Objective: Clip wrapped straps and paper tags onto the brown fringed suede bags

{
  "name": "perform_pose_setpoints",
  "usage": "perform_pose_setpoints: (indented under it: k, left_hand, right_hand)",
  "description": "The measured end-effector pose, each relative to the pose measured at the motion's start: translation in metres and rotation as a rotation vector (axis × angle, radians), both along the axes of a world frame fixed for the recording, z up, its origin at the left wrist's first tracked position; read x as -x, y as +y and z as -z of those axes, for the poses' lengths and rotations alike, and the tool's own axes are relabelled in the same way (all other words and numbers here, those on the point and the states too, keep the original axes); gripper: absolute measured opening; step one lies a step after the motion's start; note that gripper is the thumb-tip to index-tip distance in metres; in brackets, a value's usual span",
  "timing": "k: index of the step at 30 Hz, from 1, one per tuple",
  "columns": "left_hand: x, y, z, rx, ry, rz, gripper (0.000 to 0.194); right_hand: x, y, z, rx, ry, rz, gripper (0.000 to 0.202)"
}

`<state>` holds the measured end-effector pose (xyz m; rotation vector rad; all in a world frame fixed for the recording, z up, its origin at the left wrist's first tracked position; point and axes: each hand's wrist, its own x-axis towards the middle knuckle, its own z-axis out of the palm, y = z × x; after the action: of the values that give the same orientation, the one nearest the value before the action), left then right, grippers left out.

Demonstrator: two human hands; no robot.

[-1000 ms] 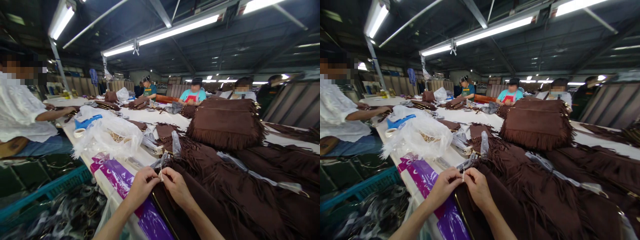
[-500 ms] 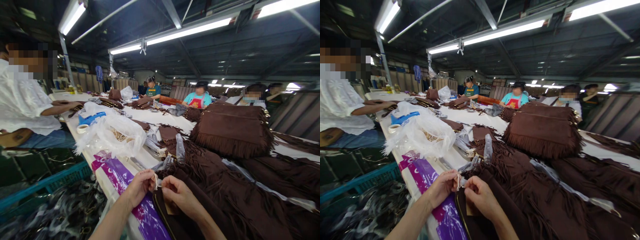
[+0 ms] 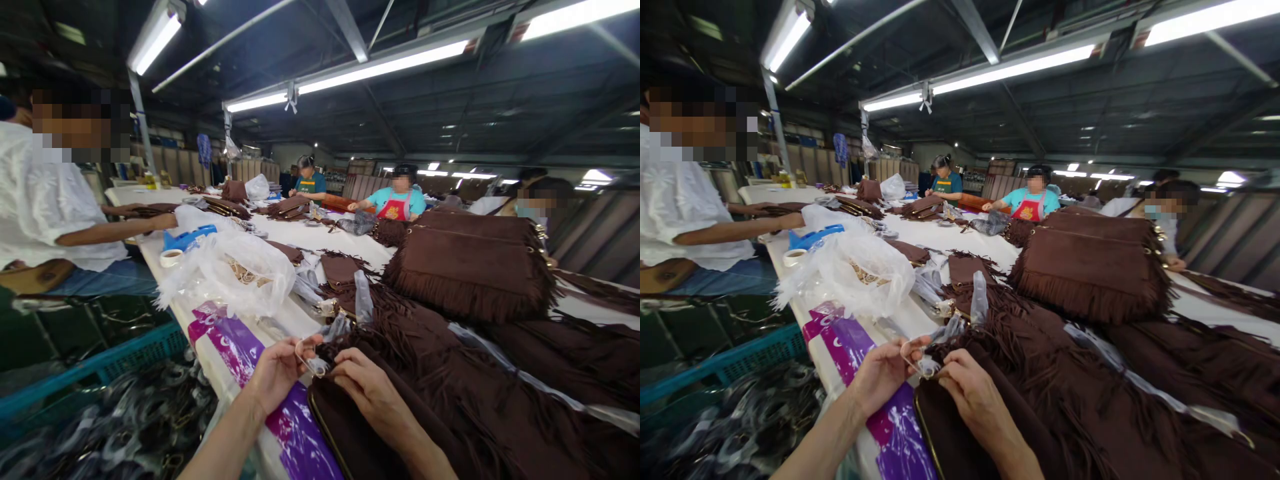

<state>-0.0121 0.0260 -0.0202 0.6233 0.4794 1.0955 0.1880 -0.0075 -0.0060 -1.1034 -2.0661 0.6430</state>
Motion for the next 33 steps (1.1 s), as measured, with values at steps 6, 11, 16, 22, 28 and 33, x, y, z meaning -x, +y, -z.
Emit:
perform_pose_setpoints:
  k: [6, 11, 16, 22, 28, 33]
  left_hand:
    - [-0.004, -0.006, -0.006, -0.317, 0.371, -0.004, 0.016]
    - [-0.014, -0.014, -0.027, -0.652, 0.771, 0.046, 0.028]
    - [-0.007, -0.009, -0.037, -0.728, 0.91, -0.042, 0.015]
    - [0.037, 0.019, -0.014, -0.43, 0.891, -0.385, 0.01]
    - [0.039, 0.001, 0.002, -0.374, 0.842, -0.3, 0.017]
    - [0.053, 0.005, -0.025, -0.516, 0.854, -0.41, 0.026]
  right_hand:
    - [0.013, 0.0, -0.003, -0.036, 0.045, 0.084, 0.017]
    - [0.02, 0.001, -0.003, -0.073, 0.11, 0.086, 0.016]
    - [0.014, 0.003, 0.004, 0.138, 0.225, 0.086, 0.021]
    - [0.003, 0.006, 0.012, 0.257, 0.205, 0.047, 0.012]
    - [0.016, -0.003, 0.01, 0.101, -0.02, 0.066, 0.007]
    - [0.023, -0.009, 0.011, 0.028, -0.121, 0.044, 0.019]
